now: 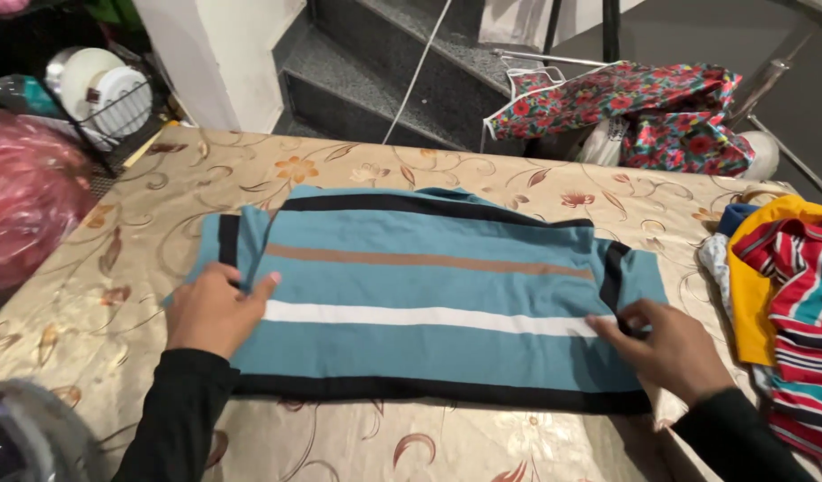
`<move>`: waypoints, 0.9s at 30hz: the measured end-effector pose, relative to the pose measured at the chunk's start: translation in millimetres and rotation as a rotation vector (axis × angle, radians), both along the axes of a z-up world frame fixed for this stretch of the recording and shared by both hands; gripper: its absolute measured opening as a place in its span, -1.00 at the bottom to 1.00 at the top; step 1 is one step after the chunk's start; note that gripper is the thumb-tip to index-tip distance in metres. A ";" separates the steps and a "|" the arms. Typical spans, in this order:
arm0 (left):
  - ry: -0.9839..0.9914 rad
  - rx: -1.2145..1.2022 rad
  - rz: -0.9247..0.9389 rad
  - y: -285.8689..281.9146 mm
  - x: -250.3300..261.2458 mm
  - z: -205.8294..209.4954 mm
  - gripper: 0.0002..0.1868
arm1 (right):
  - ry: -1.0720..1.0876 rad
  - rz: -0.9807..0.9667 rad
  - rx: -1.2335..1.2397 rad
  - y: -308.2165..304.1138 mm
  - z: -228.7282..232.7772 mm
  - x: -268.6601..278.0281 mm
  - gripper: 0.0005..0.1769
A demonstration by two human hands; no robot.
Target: Iron and fold a blue striped polo shirt.
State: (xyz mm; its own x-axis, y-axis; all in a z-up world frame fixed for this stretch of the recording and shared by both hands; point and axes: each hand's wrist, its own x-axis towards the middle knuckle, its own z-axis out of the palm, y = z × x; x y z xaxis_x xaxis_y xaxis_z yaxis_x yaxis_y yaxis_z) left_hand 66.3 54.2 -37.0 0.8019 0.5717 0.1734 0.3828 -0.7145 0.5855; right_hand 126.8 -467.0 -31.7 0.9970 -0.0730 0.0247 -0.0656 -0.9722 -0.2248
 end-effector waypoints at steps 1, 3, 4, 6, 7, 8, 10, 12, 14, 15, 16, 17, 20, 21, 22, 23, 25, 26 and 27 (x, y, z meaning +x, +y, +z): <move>-0.002 0.001 0.008 -0.8 -10.0 4.4 -0.33 | -0.002 0.008 0.001 3.2 0.0 -9.4 -0.34; 0.312 0.035 -0.100 -6.7 -24.8 12.8 -0.38 | -0.260 0.101 0.008 4.5 0.4 -31.9 -0.38; 0.309 0.037 -0.100 -0.7 -29.9 8.4 -0.38 | -0.263 0.100 0.009 5.9 -1.2 -36.6 -0.38; 0.350 0.082 -0.178 9.7 -37.4 -0.4 -0.31 | -0.313 0.103 0.102 6.9 -3.6 -45.4 -0.41; 0.345 0.084 -0.183 13.5 -41.8 -2.1 -0.31 | -0.318 0.099 0.101 8.1 -0.9 -49.7 -0.41; 0.303 0.057 -0.212 16.7 -45.4 -4.5 -0.38 | -0.234 0.072 0.153 8.7 1.8 -54.0 -0.41; 0.259 0.033 -0.244 21.5 -55.5 -3.7 -0.44 | -0.151 0.042 0.208 4.3 1.7 -59.0 -0.40; 0.451 0.112 -0.214 23.2 -68.0 1.5 -0.45 | 0.004 0.067 0.318 -7.0 -3.8 -60.7 -0.39; 0.576 0.102 -0.265 34.0 -76.0 -7.2 -0.44 | 0.105 0.116 0.284 -25.3 1.3 -64.0 -0.41; 0.699 0.091 -0.311 40.2 -78.9 -11.4 -0.43 | 0.205 0.167 0.248 -33.6 3.9 -64.5 -0.43; 0.700 0.093 -0.308 40.8 -79.6 -9.0 -0.43 | 0.206 0.169 0.251 -30.8 12.8 -64.6 -0.43; 0.714 0.123 -0.368 41.5 -80.1 -7.0 -0.41 | 0.309 0.193 0.170 -28.0 21.4 -64.5 -0.46; 0.614 0.230 -0.272 -1.8 -70.6 38.2 -0.47 | 0.355 0.193 0.020 -14.9 41.0 -55.5 -0.50; 0.486 0.315 -0.113 -22.6 -64.1 61.7 -0.53 | 0.288 0.177 -0.040 -8.7 46.8 -49.6 -0.49; 0.486 0.313 -0.116 -20.2 -41.2 49.9 -0.53 | 0.289 0.174 -0.042 0.7 47.6 -35.5 -0.49; 0.162 0.319 -0.288 -17.9 -18.4 38.2 -0.66 | 0.107 0.199 0.029 10.3 48.5 -21.4 -0.51; -0.168 0.319 -0.439 -17.5 25.1 19.1 -0.77 | -0.074 0.219 0.102 24.1 36.1 17.0 -0.50; -0.233 0.355 -0.486 -20.3 46.9 11.9 -0.78 | -0.129 0.180 0.068 27.4 23.7 41.4 -0.42; -0.299 0.392 -0.534 -23.0 69.0 4.6 -0.79 | -0.183 0.140 0.033 30.8 11.2 66.0 -0.34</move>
State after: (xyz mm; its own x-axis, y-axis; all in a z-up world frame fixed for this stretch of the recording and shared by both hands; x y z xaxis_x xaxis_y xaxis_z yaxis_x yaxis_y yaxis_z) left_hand 135.3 31.2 -32.4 0.8408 -0.0337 0.5403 -0.2132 -0.9380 0.2733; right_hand 192.8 -436.3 -20.5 0.9767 0.0621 0.2055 0.1142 -0.9609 -0.2524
